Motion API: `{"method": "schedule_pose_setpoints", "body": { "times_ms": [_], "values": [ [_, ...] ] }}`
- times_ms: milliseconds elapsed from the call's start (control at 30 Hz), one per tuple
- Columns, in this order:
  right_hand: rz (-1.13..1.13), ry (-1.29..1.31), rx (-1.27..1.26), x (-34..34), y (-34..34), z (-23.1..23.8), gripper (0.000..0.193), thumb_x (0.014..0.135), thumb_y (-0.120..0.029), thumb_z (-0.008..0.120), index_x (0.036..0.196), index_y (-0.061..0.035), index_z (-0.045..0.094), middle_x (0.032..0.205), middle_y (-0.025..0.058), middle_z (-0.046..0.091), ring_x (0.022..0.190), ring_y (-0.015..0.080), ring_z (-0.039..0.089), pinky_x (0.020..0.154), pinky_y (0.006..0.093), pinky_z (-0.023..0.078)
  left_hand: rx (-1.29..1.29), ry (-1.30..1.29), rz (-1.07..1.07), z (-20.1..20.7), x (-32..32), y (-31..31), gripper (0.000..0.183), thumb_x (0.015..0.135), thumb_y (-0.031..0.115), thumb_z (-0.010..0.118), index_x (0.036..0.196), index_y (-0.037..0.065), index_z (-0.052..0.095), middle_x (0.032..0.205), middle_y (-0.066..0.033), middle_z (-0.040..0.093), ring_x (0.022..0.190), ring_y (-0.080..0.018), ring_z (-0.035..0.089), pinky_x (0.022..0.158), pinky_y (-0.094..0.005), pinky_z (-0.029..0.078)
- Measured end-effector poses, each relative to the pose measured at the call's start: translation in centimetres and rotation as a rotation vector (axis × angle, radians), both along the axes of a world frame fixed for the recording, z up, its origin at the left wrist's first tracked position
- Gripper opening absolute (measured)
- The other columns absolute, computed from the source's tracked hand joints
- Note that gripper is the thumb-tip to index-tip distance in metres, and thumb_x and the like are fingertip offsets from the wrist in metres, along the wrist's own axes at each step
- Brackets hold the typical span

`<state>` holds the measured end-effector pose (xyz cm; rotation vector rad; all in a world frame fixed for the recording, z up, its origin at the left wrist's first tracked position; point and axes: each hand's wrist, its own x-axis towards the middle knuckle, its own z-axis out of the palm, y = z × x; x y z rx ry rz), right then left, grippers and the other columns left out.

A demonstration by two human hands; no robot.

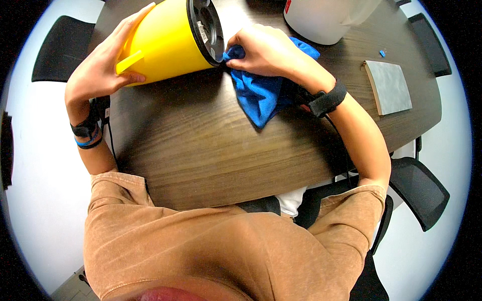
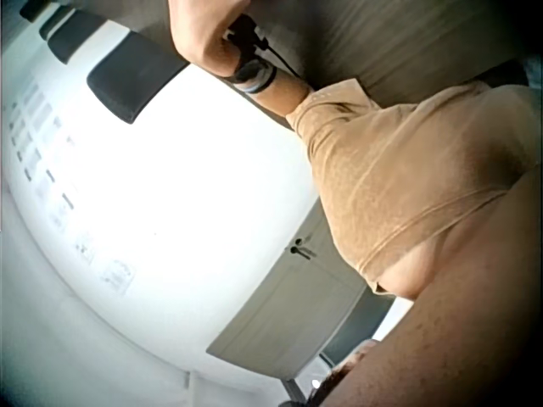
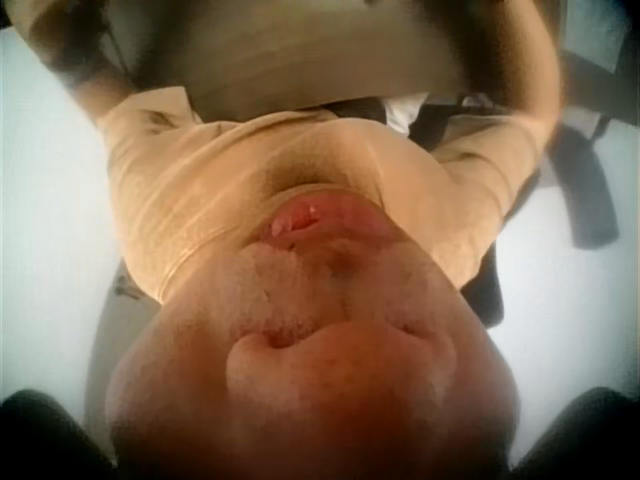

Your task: The person wipes the exterior of a yellow thermos, a white thermos, and a pink humidifier using a blue cloth. The person opens the lids of the white thermos and pink humidifier to wipe the interior surfaces before closing them.

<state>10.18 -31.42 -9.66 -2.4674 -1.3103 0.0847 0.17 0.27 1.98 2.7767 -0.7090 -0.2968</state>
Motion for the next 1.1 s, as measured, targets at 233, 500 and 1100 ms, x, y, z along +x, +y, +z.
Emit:
{"method": "schedule_pose_setpoints", "body": {
  "times_ms": [233, 500, 1100],
  "values": [
    [0.081, -0.208, 0.175, -3.2, -0.8, 0.5, 0.027, 0.089, -0.033, 0.083, 0.100, -0.0086, 0.077, 0.095, 0.0115, 0.074, 0.096, 0.0324, 0.071, 0.082, 0.0438, 0.059, -0.022, 0.014, 0.027, 2.0, -1.6, -2.4, 0.129, 0.079, 0.038, 0.091, 0.170, 0.000, 0.008, 0.167, -0.0287, 0.027, 0.156, -0.0405, 0.030, 0.132, -0.0445, 0.025],
    [0.116, -0.573, 0.304, -5.8, -0.3, 1.8, 0.032, 0.079, -0.026, 0.087, 0.093, -0.0090, 0.064, 0.089, 0.0046, 0.064, 0.090, 0.0239, 0.065, 0.074, 0.0371, 0.056, -0.104, -0.261, -0.066, -2.7, -0.2, 1.9, 0.116, 0.071, 0.011, 0.091, 0.169, 0.004, 0.028, 0.171, -0.0203, 0.037, 0.158, -0.0382, 0.037, 0.132, -0.0435, 0.031],
    [0.167, -0.819, 0.508, -2.8, 2.1, 6.7, 0.021, 0.084, -0.012, 0.087, 0.104, -0.0149, 0.082, 0.106, 0.0010, 0.076, 0.095, 0.0208, 0.070, 0.079, 0.0327, 0.060, -0.142, -0.268, -0.060, -3.2, -0.3, 2.4, 0.119, 0.070, 0.010, 0.093, 0.170, 0.012, 0.028, 0.165, -0.0212, 0.043, 0.147, -0.0437, 0.046, 0.126, -0.0475, 0.039]
  ]
}}
